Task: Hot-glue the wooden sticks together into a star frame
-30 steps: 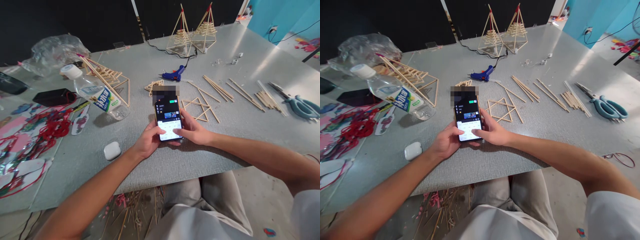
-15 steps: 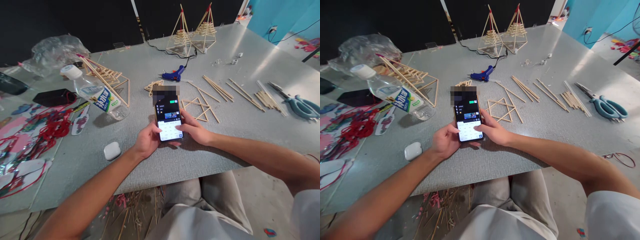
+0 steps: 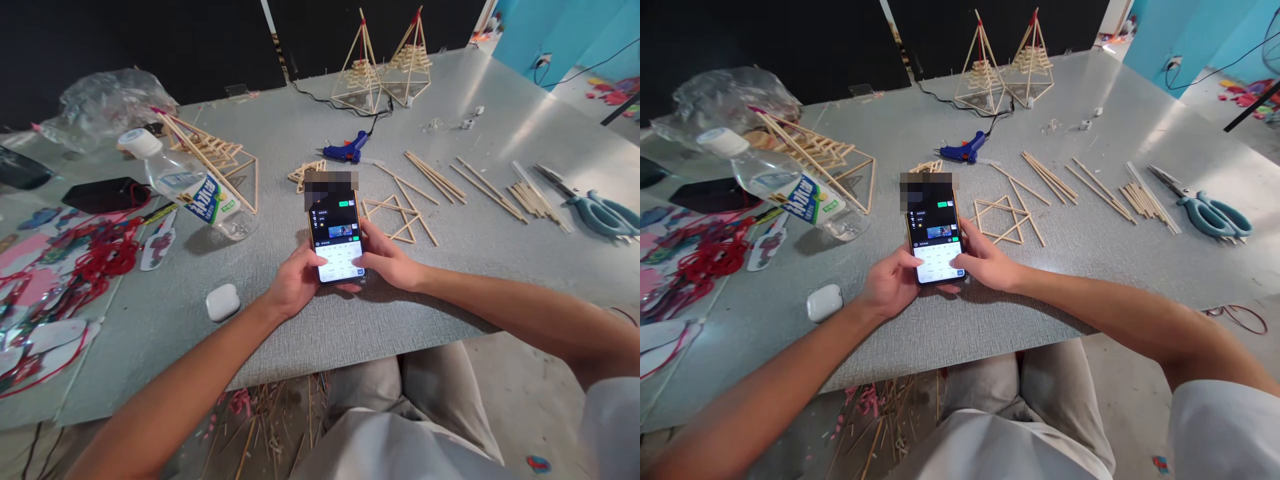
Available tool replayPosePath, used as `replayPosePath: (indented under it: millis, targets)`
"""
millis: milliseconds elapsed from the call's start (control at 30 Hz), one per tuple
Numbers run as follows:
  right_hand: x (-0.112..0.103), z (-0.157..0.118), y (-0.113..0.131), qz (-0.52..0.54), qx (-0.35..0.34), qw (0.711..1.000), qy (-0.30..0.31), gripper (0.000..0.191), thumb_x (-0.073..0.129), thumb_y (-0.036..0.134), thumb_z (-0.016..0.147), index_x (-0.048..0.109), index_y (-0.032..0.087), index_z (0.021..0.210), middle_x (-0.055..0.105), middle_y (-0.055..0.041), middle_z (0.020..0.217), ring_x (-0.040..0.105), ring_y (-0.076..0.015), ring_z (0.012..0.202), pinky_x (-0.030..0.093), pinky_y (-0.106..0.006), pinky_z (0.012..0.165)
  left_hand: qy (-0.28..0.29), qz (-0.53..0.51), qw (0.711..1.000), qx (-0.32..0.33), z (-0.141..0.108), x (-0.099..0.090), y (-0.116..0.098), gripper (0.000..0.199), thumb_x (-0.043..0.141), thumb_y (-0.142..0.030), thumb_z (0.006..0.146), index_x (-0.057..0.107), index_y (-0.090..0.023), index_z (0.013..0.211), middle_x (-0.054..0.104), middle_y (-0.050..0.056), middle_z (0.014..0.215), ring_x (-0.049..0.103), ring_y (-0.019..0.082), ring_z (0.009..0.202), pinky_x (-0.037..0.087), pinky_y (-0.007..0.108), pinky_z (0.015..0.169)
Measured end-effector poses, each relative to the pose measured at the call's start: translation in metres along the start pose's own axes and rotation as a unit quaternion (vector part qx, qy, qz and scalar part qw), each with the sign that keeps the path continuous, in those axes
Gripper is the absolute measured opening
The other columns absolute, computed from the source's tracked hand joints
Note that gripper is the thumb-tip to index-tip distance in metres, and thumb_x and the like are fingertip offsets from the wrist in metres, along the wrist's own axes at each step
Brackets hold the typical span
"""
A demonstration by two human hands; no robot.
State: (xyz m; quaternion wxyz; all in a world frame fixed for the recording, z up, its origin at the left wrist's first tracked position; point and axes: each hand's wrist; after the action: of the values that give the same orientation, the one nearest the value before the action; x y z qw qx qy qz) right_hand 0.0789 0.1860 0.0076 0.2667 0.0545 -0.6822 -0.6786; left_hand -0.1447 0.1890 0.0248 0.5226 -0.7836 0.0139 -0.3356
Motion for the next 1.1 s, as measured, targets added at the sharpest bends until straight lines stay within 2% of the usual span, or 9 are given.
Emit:
replayPosePath:
  millis: [167,367,600,900,1100]
  targets:
    - [0.0007,0.0004,-0.0023,-0.005,-0.008,1.0,-0.004,0.066,0.086,0.029,0.086,0.061,0.032,0.148,0.081,-0.0056,0.126,0.077,-0.0296,0.117,0.066,-0.047,0.1,-0.018,0.005,1.0,-0.001,-0.0021,0.0012,-0.0001,0.065,0.078,-0.023,0.077,0.073,-0.024,0.141,0.081,0.012,0.146,0.078,0.046,0.132,0.08,0.066,0.084]
    - [0.0005,0.0008,-0.0036,0.002,-0.018,1.0,-0.001,0.06,0.086,0.03,0.09,0.064,0.03,0.146,0.082,-0.0062,0.127,0.077,-0.0293,0.119,0.066,-0.048,0.104,-0.006,-0.003,1.0,-0.003,-0.002,-0.0009,0.0008,0.068,0.076,-0.022,0.078,0.071,-0.023,0.146,0.079,0.014,0.152,0.075,0.047,0.137,0.08,0.064,0.086]
    - [0.0004,0.0005,-0.0038,-0.008,-0.007,1.0,-0.002,0.058,0.084,0.033,0.092,0.064,0.03,0.146,0.082,-0.0076,0.129,0.078,-0.0301,0.117,0.068,-0.047,0.099,-0.008,-0.007,1.0,0.002,-0.0016,-0.001,0.001,0.065,0.077,-0.02,0.076,0.074,-0.023,0.141,0.081,0.013,0.145,0.078,0.044,0.13,0.081,0.059,0.081]
    - [-0.0006,0.0011,-0.0045,-0.009,-0.015,1.0,-0.001,0.061,0.085,0.033,0.092,0.064,0.031,0.149,0.081,-0.0077,0.128,0.077,-0.0315,0.121,0.068,-0.05,0.104,-0.019,0.003,1.0,-0.008,-0.0031,0.0026,-0.0025,0.068,0.078,-0.02,0.076,0.072,-0.022,0.144,0.08,0.013,0.147,0.077,0.047,0.134,0.081,0.059,0.08]
    - [0.0009,0.0025,-0.0071,-0.01,-0.023,1.0,-0.002,0.054,0.086,0.038,0.097,0.065,0.032,0.145,0.08,-0.0072,0.127,0.077,-0.0292,0.119,0.068,-0.046,0.102,-0.005,0.0,1.0,-0.003,-0.003,-0.0004,-0.0007,0.068,0.077,-0.02,0.077,0.073,-0.023,0.145,0.079,0.013,0.15,0.078,0.044,0.131,0.081,0.057,0.08]
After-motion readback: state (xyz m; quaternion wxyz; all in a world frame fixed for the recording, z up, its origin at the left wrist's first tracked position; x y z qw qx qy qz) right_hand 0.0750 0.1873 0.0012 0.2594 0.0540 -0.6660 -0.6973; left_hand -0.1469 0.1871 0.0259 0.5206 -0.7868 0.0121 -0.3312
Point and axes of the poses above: each hand's wrist, its own z-axis towards the middle knuckle, its own x-axis out of the palm, y = z × x
